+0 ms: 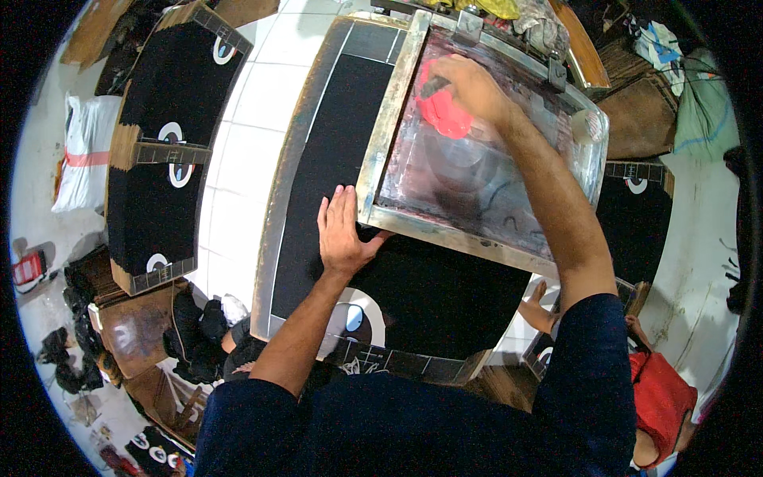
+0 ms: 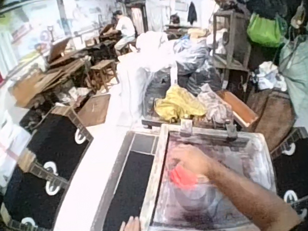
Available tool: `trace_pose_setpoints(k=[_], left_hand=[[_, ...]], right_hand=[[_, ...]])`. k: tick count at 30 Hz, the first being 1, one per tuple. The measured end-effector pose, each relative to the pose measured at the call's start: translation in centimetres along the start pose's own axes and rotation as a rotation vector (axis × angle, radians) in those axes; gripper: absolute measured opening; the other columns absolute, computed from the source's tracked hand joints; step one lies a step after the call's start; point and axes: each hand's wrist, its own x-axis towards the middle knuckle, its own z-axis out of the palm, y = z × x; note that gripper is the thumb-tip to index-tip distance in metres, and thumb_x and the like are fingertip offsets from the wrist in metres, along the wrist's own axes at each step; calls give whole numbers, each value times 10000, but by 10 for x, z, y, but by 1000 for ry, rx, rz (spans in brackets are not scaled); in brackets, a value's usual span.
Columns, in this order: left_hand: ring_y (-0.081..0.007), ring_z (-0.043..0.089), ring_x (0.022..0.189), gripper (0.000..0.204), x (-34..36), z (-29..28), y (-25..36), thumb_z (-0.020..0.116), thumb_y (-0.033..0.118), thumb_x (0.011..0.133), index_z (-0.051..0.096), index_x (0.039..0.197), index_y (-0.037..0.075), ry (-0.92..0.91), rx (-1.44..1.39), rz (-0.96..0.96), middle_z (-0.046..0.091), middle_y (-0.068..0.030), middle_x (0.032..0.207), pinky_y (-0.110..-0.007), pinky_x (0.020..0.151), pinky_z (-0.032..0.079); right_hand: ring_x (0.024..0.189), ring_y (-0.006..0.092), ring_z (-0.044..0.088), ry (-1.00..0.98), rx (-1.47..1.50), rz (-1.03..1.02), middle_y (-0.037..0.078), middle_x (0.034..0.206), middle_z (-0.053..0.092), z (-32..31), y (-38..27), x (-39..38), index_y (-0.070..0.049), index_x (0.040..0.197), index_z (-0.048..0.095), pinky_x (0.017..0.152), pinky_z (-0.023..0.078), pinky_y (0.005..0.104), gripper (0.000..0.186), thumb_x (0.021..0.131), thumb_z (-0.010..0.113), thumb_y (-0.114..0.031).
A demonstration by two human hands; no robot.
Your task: The person repeatedly aligns a screen printing frame over a black guitar-shaped board and uses a squeegee to pull pink ink across the mesh. They lift the frame to reveal the printed design, then reset and repeat the process on the same board.
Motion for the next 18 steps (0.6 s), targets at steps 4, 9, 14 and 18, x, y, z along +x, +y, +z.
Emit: trace_pose_setpoints(k=[4, 9, 14, 18], left_hand=[[-362, 459, 1442, 1084, 2, -1, 1, 919, 477, 698, 422, 1488, -74, 7, 9, 13, 524, -242, 1474, -573, 1210, 302], [-365, 449, 1448, 1108, 2, -5, 2, 915, 501, 693, 415, 1490, -85, -49, 24, -16, 518, -254, 1474, -578, 1207, 303], [-363, 437, 1456, 1116, 3, -4, 2, 892, 538, 710, 403, 1493, -89, -77, 36, -20, 506, -260, 1484, -577, 1215, 282], [-361, 426, 1465, 1105, 2, -3, 1, 886, 530, 725, 390, 1504, -79, -66, -13, -25, 502, -249, 1493, -581, 1224, 263]], right_hand=[[1052, 377, 623, -243, -117, 88, 135, 1055, 690, -22, -10, -26, -68, 1057, 662, 884, 491, 482, 291, 768, 632, -54], [1081, 357, 636, 46, -183, 200, 105, 1102, 702, -15, 4, -13, -96, 1115, 679, 911, 498, 499, 333, 783, 660, -106], [1094, 366, 625, 84, -288, 276, 117, 1145, 677, 11, 9, -13, -85, 1126, 651, 871, 523, 481, 338, 793, 642, -27], [1012, 348, 642, -104, -299, 324, 86, 1018, 670, 1, -27, -52, -148, 1012, 672, 844, 521, 480, 282, 767, 678, -8]])
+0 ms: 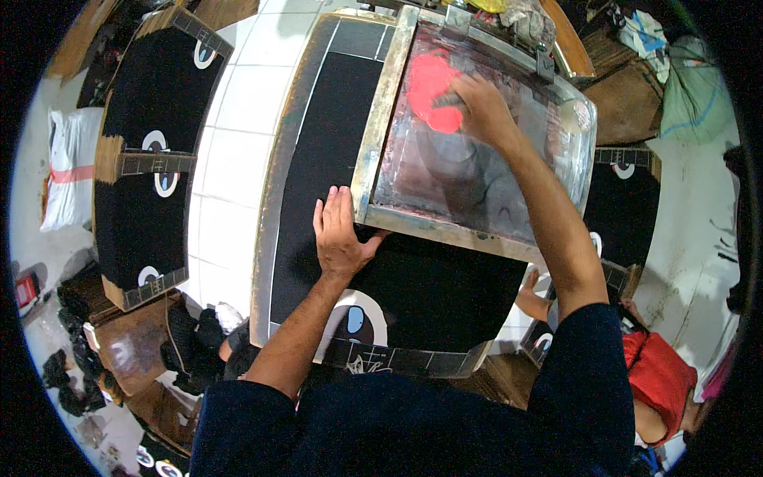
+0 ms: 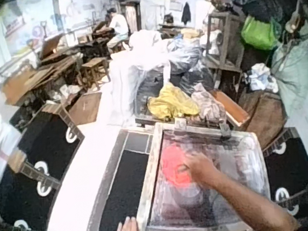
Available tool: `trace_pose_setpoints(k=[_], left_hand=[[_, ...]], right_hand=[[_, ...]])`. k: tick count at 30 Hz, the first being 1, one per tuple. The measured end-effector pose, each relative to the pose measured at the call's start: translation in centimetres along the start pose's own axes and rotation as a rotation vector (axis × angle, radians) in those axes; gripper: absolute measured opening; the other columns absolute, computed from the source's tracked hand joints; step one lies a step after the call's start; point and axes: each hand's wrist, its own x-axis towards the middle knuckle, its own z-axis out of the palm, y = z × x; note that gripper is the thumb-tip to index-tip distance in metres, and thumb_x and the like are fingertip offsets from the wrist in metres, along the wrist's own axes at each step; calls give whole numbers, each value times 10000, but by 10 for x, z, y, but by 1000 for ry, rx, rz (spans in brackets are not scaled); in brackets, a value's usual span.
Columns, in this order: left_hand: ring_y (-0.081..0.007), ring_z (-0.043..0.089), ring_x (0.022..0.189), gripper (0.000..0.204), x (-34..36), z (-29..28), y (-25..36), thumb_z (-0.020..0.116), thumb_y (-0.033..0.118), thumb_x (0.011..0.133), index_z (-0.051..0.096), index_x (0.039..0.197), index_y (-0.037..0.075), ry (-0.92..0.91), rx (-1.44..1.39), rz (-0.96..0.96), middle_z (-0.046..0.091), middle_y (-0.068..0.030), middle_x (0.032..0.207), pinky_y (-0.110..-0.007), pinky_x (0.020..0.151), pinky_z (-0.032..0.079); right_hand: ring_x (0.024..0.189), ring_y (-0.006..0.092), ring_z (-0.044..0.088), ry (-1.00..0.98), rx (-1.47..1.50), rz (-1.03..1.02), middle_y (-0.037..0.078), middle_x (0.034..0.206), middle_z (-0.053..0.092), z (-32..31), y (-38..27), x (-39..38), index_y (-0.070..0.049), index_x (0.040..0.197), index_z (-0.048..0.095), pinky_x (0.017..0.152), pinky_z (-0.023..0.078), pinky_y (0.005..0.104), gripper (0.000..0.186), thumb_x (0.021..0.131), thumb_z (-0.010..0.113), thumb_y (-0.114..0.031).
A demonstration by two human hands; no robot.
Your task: The person repeatedly aligns a screen printing frame over a black guitar-shaped board and uses a squeegee to pull pink ink across the mesh. They lift the frame to reveal the printed design, then reset and repeat the process on the same board.
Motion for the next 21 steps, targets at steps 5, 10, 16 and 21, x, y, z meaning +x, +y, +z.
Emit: trace_pose_setpoints(k=[5, 10, 16, 21], left_hand=[[-366, 418, 1469, 1110, -1, -1, -3, 895, 507, 712, 378, 1510, -66, -3, -2, 12, 493, -240, 1504, -575, 1230, 260], [-366, 415, 1469, 1140, -1, 0, -3, 904, 490, 685, 362, 1520, -65, 9, 36, 24, 494, -238, 1500, -560, 1235, 258], [-360, 383, 1496, 1166, -1, -1, -1, 919, 455, 684, 329, 1535, -82, -19, -22, -2, 477, -247, 1523, -557, 1246, 242], [-385, 309, 1538, 1245, 3, 0, -1, 955, 336, 652, 238, 1576, -92, 6, -191, -36, 393, -282, 1593, -569, 1274, 157]], right_hand=[[1051, 346, 642, 55, 55, 58, 86, 1087, 672, -14, 5, 25, -137, 1079, 651, 864, 514, 483, 282, 816, 696, -49], [1091, 368, 638, 118, -77, 170, 108, 1123, 682, 14, 19, 70, -120, 1162, 603, 877, 507, 519, 309, 861, 671, -122], [1028, 373, 617, 91, 13, 19, 109, 1082, 657, 8, -9, -2, -105, 1141, 632, 849, 497, 505, 343, 813, 669, -8], [1069, 338, 621, 56, -52, 167, 88, 1096, 659, -2, -42, -32, -135, 1081, 652, 906, 470, 488, 300, 807, 655, -12]])
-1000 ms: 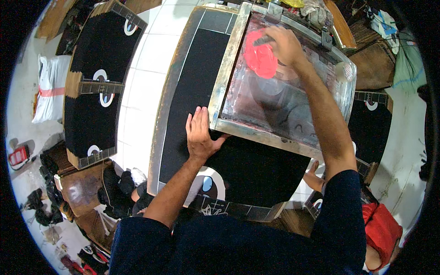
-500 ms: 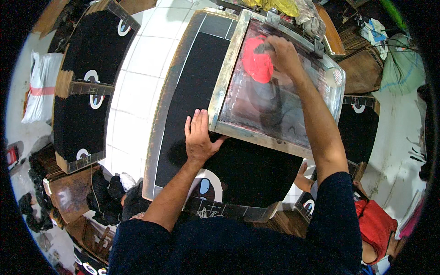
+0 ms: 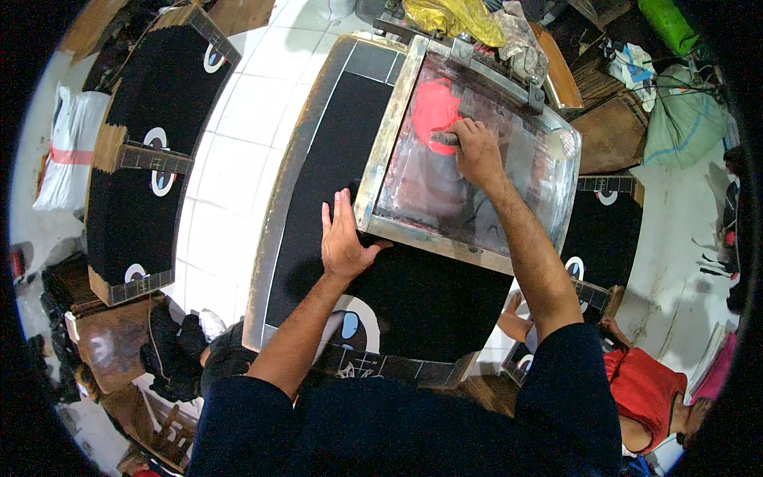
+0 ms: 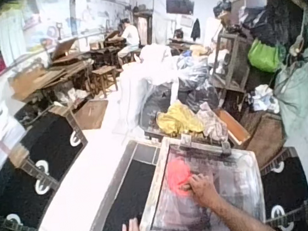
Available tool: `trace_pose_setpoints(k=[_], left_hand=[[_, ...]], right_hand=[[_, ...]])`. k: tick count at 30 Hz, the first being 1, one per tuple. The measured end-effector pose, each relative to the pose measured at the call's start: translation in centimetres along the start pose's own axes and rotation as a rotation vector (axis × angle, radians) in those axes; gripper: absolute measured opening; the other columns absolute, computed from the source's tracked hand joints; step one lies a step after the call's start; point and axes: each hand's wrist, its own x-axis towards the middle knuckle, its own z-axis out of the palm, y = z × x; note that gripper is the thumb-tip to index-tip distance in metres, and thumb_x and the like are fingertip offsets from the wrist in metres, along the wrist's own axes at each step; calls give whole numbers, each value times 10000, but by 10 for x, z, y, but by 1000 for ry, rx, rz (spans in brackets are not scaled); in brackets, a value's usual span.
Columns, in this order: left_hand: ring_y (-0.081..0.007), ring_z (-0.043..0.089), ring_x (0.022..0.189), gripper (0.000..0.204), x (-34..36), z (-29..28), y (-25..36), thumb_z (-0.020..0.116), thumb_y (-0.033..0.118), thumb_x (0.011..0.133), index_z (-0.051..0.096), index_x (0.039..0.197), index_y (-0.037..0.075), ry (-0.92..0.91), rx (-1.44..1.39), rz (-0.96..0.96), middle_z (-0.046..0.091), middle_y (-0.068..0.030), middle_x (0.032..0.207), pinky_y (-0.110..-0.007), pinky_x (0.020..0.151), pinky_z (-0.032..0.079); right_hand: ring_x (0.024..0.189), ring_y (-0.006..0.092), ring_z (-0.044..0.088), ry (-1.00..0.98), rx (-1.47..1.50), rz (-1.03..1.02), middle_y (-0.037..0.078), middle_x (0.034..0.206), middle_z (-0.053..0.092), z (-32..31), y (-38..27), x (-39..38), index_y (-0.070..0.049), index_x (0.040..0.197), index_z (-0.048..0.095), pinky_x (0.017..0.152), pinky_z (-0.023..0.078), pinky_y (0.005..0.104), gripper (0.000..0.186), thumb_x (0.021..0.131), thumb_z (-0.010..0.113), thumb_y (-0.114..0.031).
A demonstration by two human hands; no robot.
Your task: The person repeatedly aligns a screen printing frame over a black guitar-shaped board and uses a squeegee to pull pink ink across the mesh. They lift the frame to reveal the printed design, then reset and repeat the process on the same board.
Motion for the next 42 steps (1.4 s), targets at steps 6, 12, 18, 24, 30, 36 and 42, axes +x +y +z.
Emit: trace_pose_setpoints(k=[6, 12, 18, 24, 30, 36, 42], left_hand=[[-406, 522, 1394, 1082, 1, 9, -7, 964, 236, 676, 377, 1524, -93, 170, -220, 131, 508, -302, 1496, -509, 1157, 430], [-390, 577, 1345, 1047, -6, 11, -10, 949, 185, 703, 375, 1545, -55, 177, -279, 118, 523, -279, 1496, -427, 1073, 529], [-386, 539, 1389, 1042, -5, 12, -10, 929, 96, 708, 343, 1554, -72, 213, -286, 187, 514, -266, 1516, -415, 1135, 474], [-433, 580, 1327, 1021, -6, 14, -9, 929, 141, 719, 356, 1528, -101, 201, -202, 181, 514, -313, 1485, -438, 1076, 528], [-435, 563, 1346, 1007, -6, 12, -10, 925, 122, 718, 365, 1526, -94, 183, -233, 170, 503, -317, 1492, -443, 1073, 530], [-431, 578, 1324, 917, -5, 10, -10, 912, 265, 754, 464, 1533, 81, 199, -227, 200, 498, -274, 1515, -457, 979, 583], [-393, 573, 1347, 873, -8, -17, 29, 948, 186, 694, 568, 1473, 84, 205, -343, 17, 532, -275, 1489, -442, 1085, 507]], right_hand=[[1061, 339, 654, 61, 128, -75, 101, 1086, 702, -11, 19, 35, -126, 1121, 670, 888, 487, 488, 335, 795, 722, -65], [991, 362, 690, 24, 216, -32, 132, 1018, 724, -25, 18, 28, -116, 1117, 695, 819, 514, 498, 370, 759, 789, -104], [1003, 360, 691, 44, 127, -88, 131, 1040, 729, -8, 31, 59, -120, 1113, 696, 848, 506, 520, 346, 777, 777, -132], [1015, 382, 661, 143, 196, -75, 145, 1033, 695, 8, 41, 89, -129, 1085, 687, 850, 508, 534, 324, 769, 752, -111], [982, 358, 608, 200, 157, 57, 102, 981, 644, -3, -20, -24, -98, 1048, 681, 848, 501, 467, 349, 723, 707, 25], [1129, 306, 636, 460, 107, 242, 43, 1188, 680, -8, -55, -59, -171, 1185, 696, 945, 485, 454, 471, 752, 700, 15], [1231, 275, 633, 634, 145, 387, 41, 1337, 687, -44, -134, -114, -177, 1285, 681, 1022, 432, 456, 396, 896, 661, -105]])
